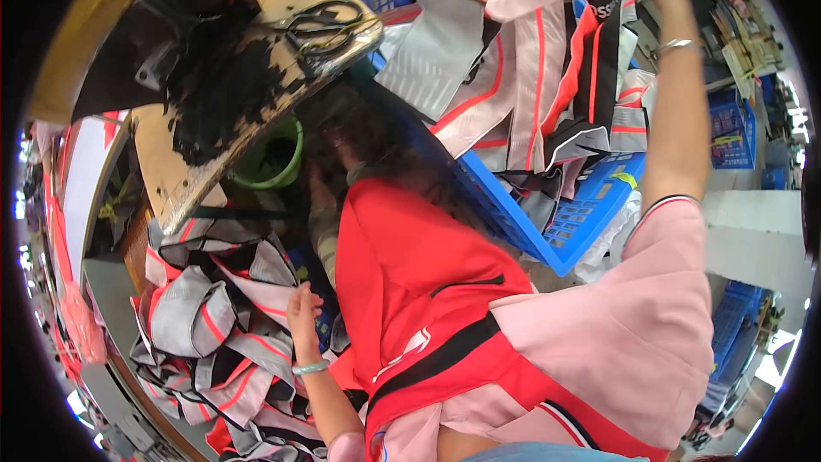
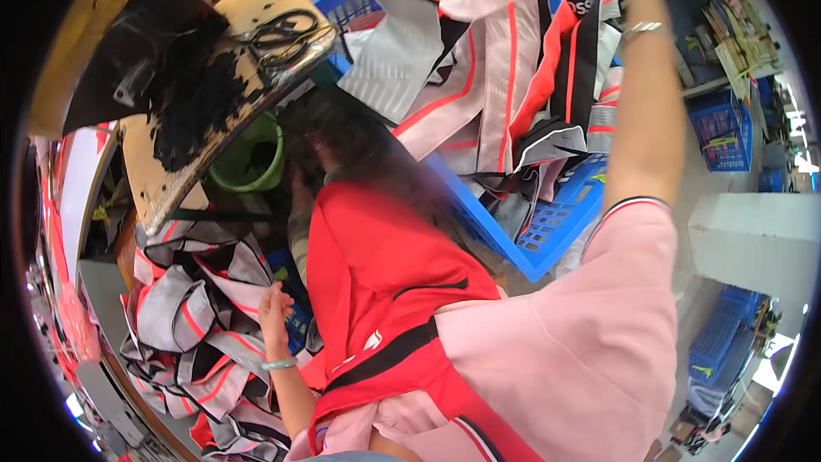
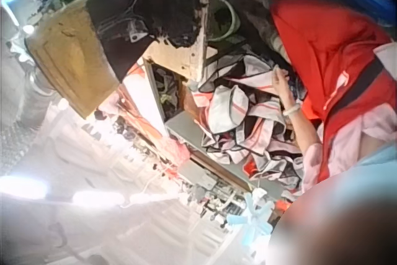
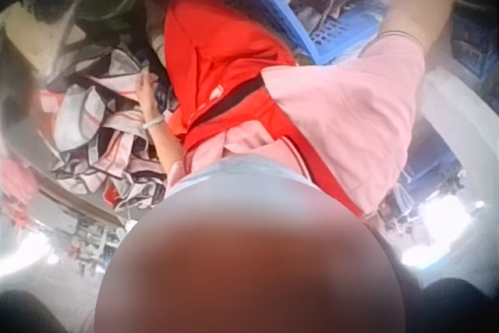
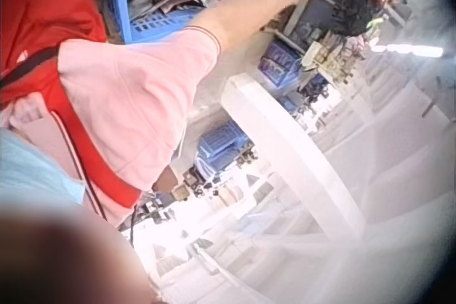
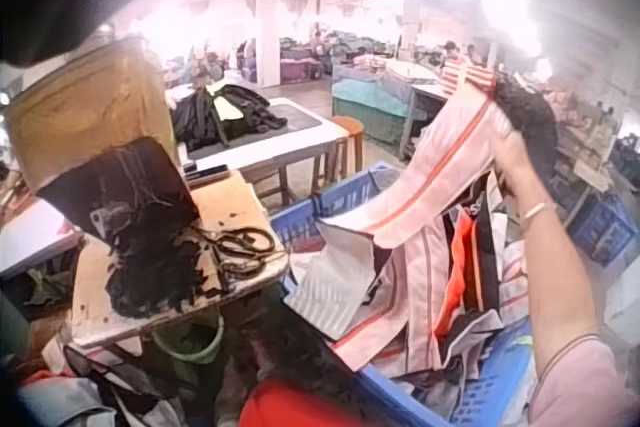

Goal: Assembling and sewing components of safety life vests in a factory setting.

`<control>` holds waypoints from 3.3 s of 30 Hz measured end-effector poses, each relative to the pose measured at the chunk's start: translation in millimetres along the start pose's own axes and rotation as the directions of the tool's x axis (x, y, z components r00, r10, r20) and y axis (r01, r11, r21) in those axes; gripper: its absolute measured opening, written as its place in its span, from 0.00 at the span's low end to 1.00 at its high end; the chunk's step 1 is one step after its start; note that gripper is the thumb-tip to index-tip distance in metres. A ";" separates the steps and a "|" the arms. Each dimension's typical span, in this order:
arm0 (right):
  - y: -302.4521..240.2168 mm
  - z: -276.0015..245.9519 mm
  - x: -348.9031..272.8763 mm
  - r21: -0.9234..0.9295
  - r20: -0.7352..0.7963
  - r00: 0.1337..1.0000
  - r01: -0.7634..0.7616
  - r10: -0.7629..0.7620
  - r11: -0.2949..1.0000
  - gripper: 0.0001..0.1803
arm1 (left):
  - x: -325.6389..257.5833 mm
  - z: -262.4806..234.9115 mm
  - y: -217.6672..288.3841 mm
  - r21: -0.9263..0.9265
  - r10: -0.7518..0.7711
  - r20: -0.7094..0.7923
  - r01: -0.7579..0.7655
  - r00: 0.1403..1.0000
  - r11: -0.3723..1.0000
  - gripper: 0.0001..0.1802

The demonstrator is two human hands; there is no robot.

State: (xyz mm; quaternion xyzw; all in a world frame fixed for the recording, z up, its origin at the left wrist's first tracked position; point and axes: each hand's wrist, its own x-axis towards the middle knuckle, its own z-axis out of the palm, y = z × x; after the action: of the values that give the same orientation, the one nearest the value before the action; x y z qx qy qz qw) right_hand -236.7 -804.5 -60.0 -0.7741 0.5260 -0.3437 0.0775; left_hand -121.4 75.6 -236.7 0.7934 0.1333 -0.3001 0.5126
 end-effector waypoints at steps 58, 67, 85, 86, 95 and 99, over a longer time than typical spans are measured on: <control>-29.7 144.8 -394.5 0.554 0.398 0.811 0.160 -0.429 0.817 0.27 | -193.4 -21.3 -245.5 0.181 0.015 -0.746 0.181 0.666 0.967 0.17; -180.0 33.5 -569.6 0.812 0.454 0.272 0.265 -0.848 0.520 0.12 | -155.7 -22.8 -217.2 0.075 -0.238 -0.711 0.407 0.662 0.910 0.19; -185.1 28.2 -646.3 0.848 0.328 -0.080 0.463 -0.941 0.257 0.06 | -108.5 -217.0 -83.1 0.494 0.505 -0.863 -0.192 0.011 0.848 0.15; -187.1 28.8 -646.1 0.853 0.324 -0.089 0.459 -0.942 0.250 0.06 | -121.5 -217.5 -74.2 0.489 0.501 -0.865 -0.198 0.011 0.849 0.12; -218.2 19.2 -644.0 0.803 0.595 -0.035 0.070 -0.803 0.592 0.10 | -236.4 -141.5 7.5 0.504 0.525 -0.850 -0.347 -0.037 0.791 0.16; -279.4 -48.4 -636.6 0.870 0.437 -0.047 -0.230 -0.898 0.436 0.23 | -224.8 -90.1 43.5 0.782 0.896 -0.429 -0.451 0.113 0.431 0.33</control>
State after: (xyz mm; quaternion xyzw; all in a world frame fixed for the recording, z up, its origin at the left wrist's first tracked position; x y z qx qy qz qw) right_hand -187.7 -119.1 -175.9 -0.7715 -0.1554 0.0700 0.6130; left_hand -244.6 158.6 -40.5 0.8864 -0.1174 0.3694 0.2532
